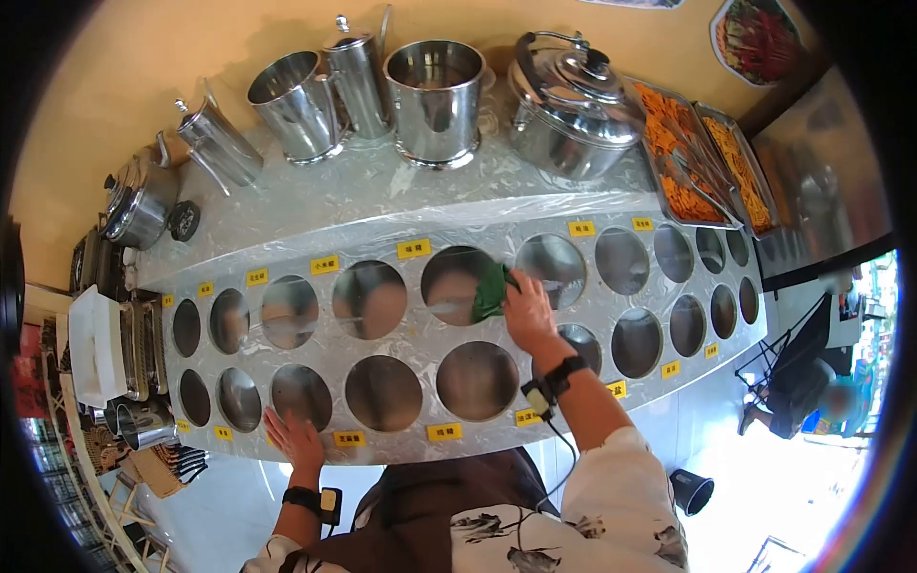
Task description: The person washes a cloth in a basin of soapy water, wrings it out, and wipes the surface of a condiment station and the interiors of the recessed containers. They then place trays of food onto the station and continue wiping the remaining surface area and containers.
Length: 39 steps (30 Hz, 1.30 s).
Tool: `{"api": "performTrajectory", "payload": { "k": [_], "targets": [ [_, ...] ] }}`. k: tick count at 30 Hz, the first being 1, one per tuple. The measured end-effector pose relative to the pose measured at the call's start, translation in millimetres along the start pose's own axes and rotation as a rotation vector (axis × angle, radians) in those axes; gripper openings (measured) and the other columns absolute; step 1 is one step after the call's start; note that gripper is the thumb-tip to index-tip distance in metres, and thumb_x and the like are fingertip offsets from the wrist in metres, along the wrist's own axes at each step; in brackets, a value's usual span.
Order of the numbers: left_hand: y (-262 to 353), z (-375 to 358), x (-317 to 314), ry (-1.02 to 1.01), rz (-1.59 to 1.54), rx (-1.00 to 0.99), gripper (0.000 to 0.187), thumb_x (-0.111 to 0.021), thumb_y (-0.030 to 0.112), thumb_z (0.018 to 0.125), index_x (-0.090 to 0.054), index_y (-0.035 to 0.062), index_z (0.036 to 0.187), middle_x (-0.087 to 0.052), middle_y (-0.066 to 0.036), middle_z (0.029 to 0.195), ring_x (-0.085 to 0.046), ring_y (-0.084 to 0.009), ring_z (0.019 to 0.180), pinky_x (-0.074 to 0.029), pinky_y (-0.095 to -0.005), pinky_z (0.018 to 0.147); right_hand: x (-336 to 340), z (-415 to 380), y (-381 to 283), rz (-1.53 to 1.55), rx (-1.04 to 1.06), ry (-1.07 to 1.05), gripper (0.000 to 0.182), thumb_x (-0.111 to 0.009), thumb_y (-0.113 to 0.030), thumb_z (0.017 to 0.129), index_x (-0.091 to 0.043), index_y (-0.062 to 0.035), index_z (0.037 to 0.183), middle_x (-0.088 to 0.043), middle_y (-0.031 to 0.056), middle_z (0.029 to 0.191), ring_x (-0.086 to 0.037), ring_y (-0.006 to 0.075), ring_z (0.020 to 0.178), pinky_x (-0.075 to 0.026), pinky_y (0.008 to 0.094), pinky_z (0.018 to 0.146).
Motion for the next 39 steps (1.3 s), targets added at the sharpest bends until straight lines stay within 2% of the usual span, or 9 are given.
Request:
{"api": "performTrajectory", "payload": {
  "k": [3,12,18,20,22,24,30,33,39],
  "targets": [
    [41.4,-1.7,6.3,0.054,-0.099,0.079,0.057,-0.061,0.019,0.083,-0.042,-0.0036,0.132,-0.019,-0.027,0.151,-0.013,-0.0462,0.141,-0.015,-0.0565,0.113,10.0,-41.7,-6.5,-0.004,0.032,0.013,0.029,-0.06,-0.006,0.076,-0.061,0.0006,0.105,-0.051,0.0147,0.126,-0.047,0.0369,0.116,-0.039,0.0476,0.098],
    [206.0,-4.0,-6.1,-0.168,-0.512,-0.519,0.063,-0.06,0.02,0.088,-0.031,-0.004,0.138,-0.021,-0.03,0.148,-0.023,-0.0475,0.137,-0.023,-0.0509,0.112,47.2,-173.6,-27.9,0.259,0.092,-0.212,0.026,-0.061,-0.01,0.075,-0.061,-0.0018,0.1,-0.056,0.0113,0.12,-0.048,0.0329,0.116,-0.037,0.0465,0.101],
    [241.2,-9.0,-31.3,-0.171,-0.616,-0.266,0.076,-0.061,0.025,0.088,-0.017,-0.0056,0.143,-0.008,-0.033,0.149,-0.023,-0.0489,0.136,-0.025,-0.0489,0.112,82.8,-294.7,22.5,-0.032,0.069,-0.648,0.02,-0.056,-0.015,0.077,-0.06,-0.0043,0.093,-0.059,0.0127,0.111,-0.051,0.0318,0.11,-0.038,0.0493,0.101],
    [250.0,-8.3,-17.7,-0.096,-0.486,-0.33,0.077,-0.062,0.025,0.086,-0.019,-0.0054,0.142,-0.01,-0.032,0.149,-0.021,-0.0474,0.137,-0.021,-0.0509,0.112,82.5,-378.5,79.4,-0.125,-0.245,-0.932,0.015,-0.054,-0.016,0.08,-0.06,-0.0048,0.089,-0.06,0.0142,0.106,-0.054,0.033,0.103,-0.041,0.0495,0.096],
    [257.4,0.0,-9.3,0.0,-0.347,-0.351,0.079,-0.064,0.025,0.084,-0.021,-0.0051,0.142,-0.012,-0.032,0.149,-0.02,-0.0458,0.139,-0.018,-0.0529,0.113,116.5,-426.6,108.9,-0.081,-0.964,-0.45,0.016,-0.051,-0.017,0.085,-0.058,-0.0023,0.089,-0.062,0.0163,0.098,-0.056,0.037,0.092,-0.046,0.046,0.085],
    [265.7,14.6,-0.9,0.018,-0.278,-0.499,0.079,-0.066,0.026,0.08,-0.026,-0.0045,0.14,-0.019,-0.031,0.148,-0.018,-0.0435,0.14,-0.013,-0.0554,0.113,135.1,-455.9,127.6,0.117,-1.142,-0.177,0.018,-0.049,-0.015,0.088,-0.058,-0.0005,0.093,-0.062,0.016,0.093,-0.059,0.0344,0.09,-0.047,0.0438,0.08],
    [293.3,57.3,-12.8,-0.078,-0.198,-0.761,0.08,-0.068,0.039,0.078,-0.034,-0.0049,0.136,-0.031,-0.028,0.143,-0.02,-0.0428,0.139,-0.014,-0.056,0.112,128.6,-319.5,74.0,0.948,-0.824,0.536,0.032,-0.051,-0.004,0.089,-0.054,0.0021,0.12,-0.058,0.0117,0.114,-0.053,0.02,0.106,-0.043,0.0321,0.094],
    [307.6,55.1,-10.7,-0.144,-0.137,-0.832,0.081,-0.069,0.041,0.075,-0.037,-0.0014,0.136,-0.037,-0.021,0.141,-0.022,-0.0374,0.139,-0.013,-0.0559,0.113,116.2,-221.1,36.8,0.43,-0.384,0.21,0.024,-0.059,-0.005,0.084,-0.058,0.0008,0.107,-0.054,0.019,0.106,-0.049,0.0394,0.101,-0.04,0.0444,0.094],
    [313.8,55.5,-25.2,-0.132,-0.061,-0.824,0.072,-0.072,0.027,0.068,-0.043,0.0029,0.129,-0.047,-0.013,0.128,-0.032,-0.0313,0.133,-0.014,-0.055,0.115,11.7,-105.5,-16.9,-0.038,0.129,-0.197,0.03,-0.06,-0.025,0.083,-0.062,-0.004,0.105,-0.058,0.0151,0.108,-0.048,0.0324,0.116,-0.025,0.0504,0.11]
  ]
}}
Point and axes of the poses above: each hand's wrist, its own z-axis towards the middle knuckle, its own x-axis out of the back of the hand, y = z × x, the point moved 4 cm from there along z, towards the middle knuckle
